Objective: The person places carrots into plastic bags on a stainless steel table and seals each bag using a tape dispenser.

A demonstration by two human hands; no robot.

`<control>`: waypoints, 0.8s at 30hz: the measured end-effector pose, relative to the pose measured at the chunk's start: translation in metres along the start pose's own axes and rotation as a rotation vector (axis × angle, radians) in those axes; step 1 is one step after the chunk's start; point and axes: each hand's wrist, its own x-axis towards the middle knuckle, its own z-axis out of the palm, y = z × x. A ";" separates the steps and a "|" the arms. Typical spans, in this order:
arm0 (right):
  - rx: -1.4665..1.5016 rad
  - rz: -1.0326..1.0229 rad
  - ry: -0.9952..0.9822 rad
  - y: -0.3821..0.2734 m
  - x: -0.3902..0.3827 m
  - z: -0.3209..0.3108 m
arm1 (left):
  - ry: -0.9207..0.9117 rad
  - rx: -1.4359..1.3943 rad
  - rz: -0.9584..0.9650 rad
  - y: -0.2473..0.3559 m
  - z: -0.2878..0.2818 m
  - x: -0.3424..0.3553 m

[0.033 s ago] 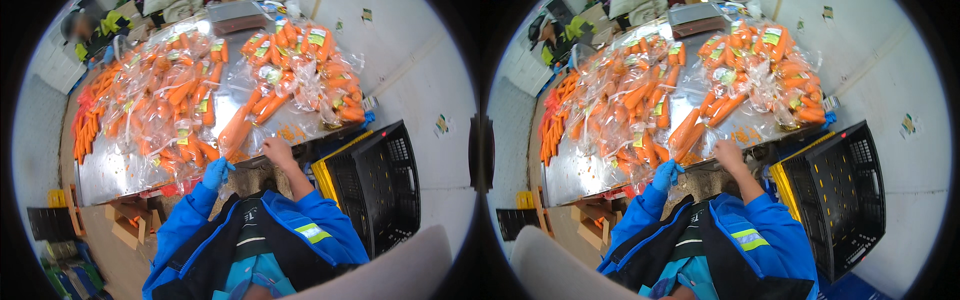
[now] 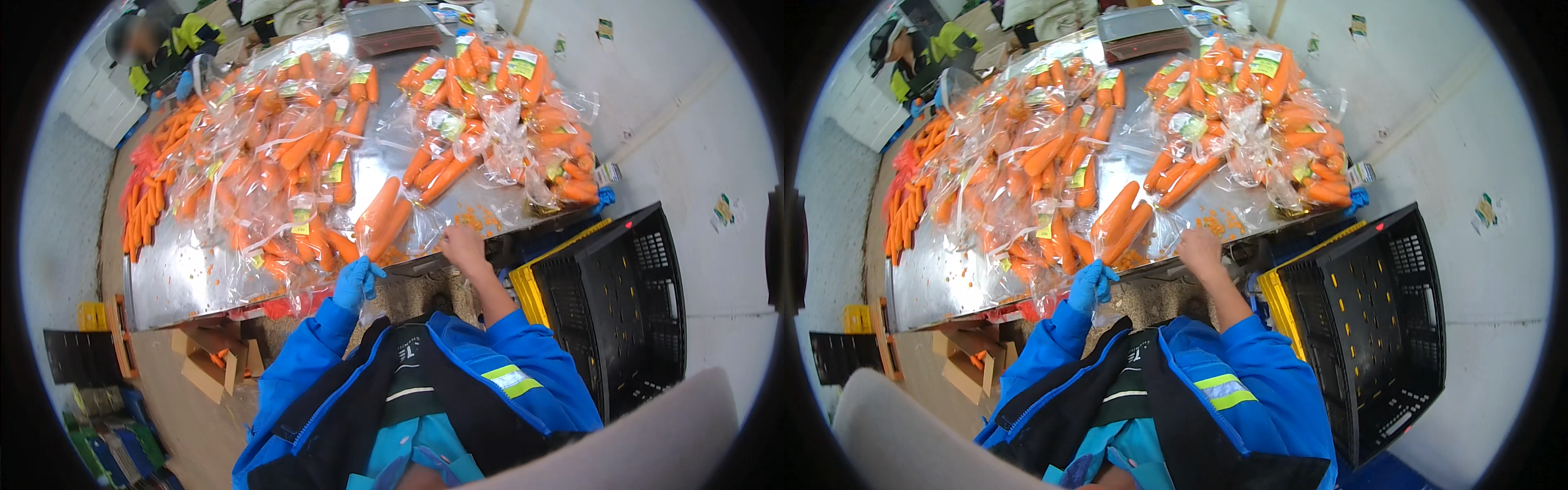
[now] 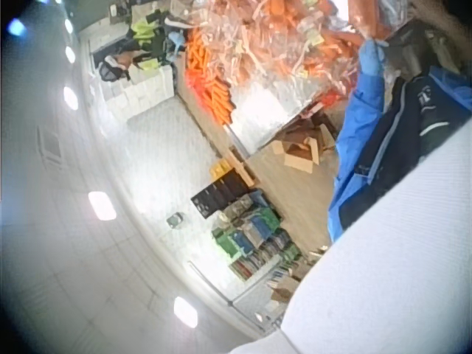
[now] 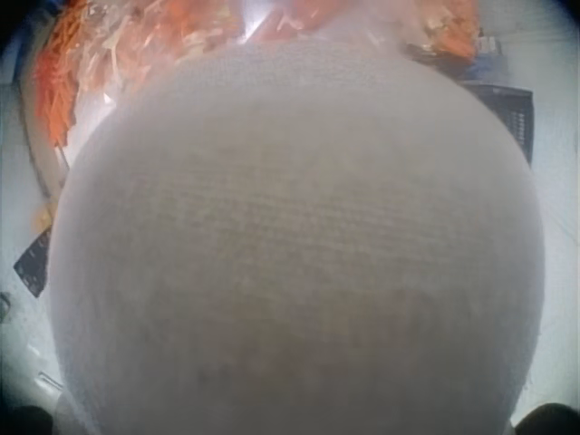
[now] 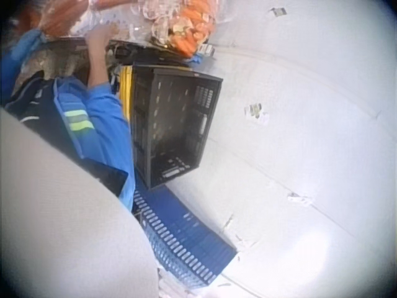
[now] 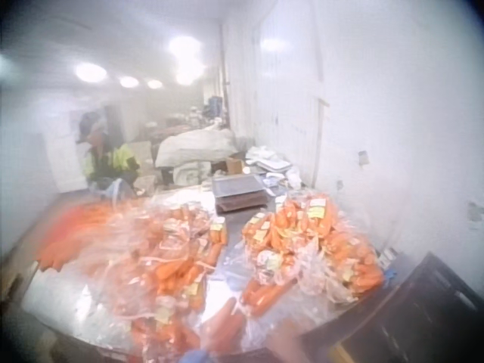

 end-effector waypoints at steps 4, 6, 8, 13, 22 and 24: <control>-0.209 -0.103 -0.016 0.026 0.014 0.001 | -0.089 -0.416 0.000 -0.037 -0.005 0.002; -0.174 -0.190 0.003 0.037 0.019 0.009 | -0.120 -0.535 0.002 -0.044 -0.006 -0.004; -0.071 -0.295 0.029 0.041 0.023 0.011 | -0.102 -0.596 -0.003 -0.050 -0.008 -0.012; 0.597 -0.345 -0.252 -0.045 0.017 -0.026 | 0.266 0.007 -0.222 -0.057 -0.006 -0.024; -0.011 -0.779 -0.527 -0.145 0.001 0.019 | 0.808 0.591 0.357 -0.082 0.021 -0.041; 0.029 -0.798 -0.500 -0.136 -0.004 0.018 | 0.821 0.781 0.489 -0.084 0.020 -0.038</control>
